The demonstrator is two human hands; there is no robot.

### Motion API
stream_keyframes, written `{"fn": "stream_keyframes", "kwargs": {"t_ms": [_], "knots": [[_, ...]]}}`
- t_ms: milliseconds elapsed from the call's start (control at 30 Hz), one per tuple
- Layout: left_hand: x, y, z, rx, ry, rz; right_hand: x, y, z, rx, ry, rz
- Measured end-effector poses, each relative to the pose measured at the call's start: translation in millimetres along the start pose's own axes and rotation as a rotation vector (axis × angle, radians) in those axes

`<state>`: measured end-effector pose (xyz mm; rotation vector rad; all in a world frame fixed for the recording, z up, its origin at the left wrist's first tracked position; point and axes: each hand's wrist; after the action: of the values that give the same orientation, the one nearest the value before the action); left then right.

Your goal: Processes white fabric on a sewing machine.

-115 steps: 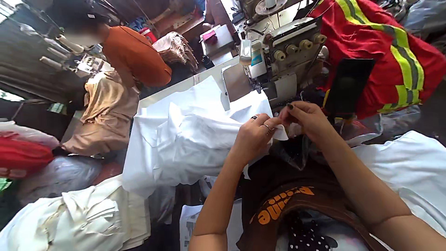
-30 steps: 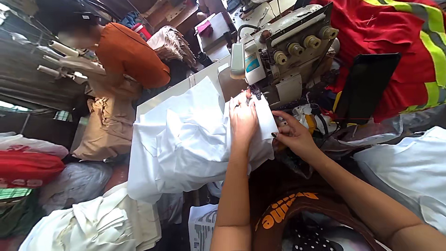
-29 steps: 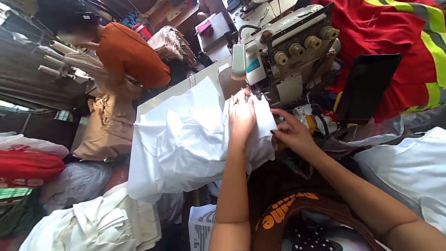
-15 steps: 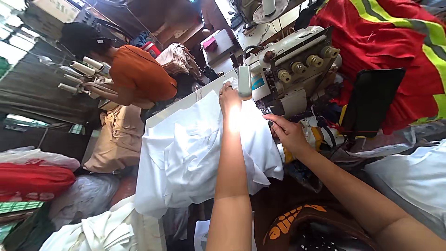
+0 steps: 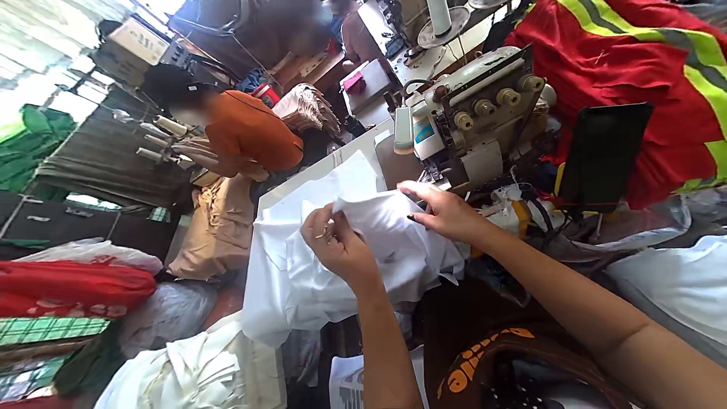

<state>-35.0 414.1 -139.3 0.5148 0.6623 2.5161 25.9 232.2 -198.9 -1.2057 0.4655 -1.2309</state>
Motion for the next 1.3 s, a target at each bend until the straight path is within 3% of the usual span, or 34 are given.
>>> {"fn": "stream_keyframes", "kwargs": {"t_ms": [67,167,233,300,433,467,533,633,733,833,933,1167,1300], "knots": [[2,11,-17,0.067,-0.110,-0.133,5,7,-16,-0.011,-0.017,-0.128],[-12,21,-55,0.153,-0.330,-0.315,21,16,-44,-0.120,0.120,-0.403],[-25,31,-78,0.101,-0.395,-0.374,25,23,-55,-0.192,0.194,-0.485],[-30,44,-81,-0.060,-0.326,-0.338,21,25,-60,-0.230,0.139,-0.436],[-18,33,-5,-0.383,-0.048,-0.059,7,20,-60,-0.349,-0.062,-0.131],[-18,23,27,-0.443,-0.024,0.001,8,20,-56,-0.352,-0.049,-0.034],[-28,-6,90,-0.508,-0.135,0.056,11,15,-47,-0.386,0.013,0.156],[-42,-43,134,-0.318,-0.656,0.175,19,8,-36,-0.525,0.113,0.403],[-45,-38,75,-0.210,-0.963,0.286,19,15,-37,-0.605,0.170,0.547],[-62,-26,-16,-0.187,-0.959,0.293,14,25,-45,-0.637,0.147,0.592],[-74,-23,-56,-0.235,-0.798,0.320,13,32,-51,-0.618,0.089,0.609],[-98,-31,-28,-0.162,-0.869,0.145,15,35,-40,-0.602,0.248,0.565],[-76,-51,-3,0.173,-0.964,-0.346,9,35,-49,-0.519,0.363,0.501]]}}
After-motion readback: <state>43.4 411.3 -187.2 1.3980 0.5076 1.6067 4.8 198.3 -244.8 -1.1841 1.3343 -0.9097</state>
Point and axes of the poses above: each hand's wrist, its own z-axis towards the middle knuckle, its own x-axis out of the back of the hand, y = z × x, and after that the axes turned 1 degree about -x, right-handed
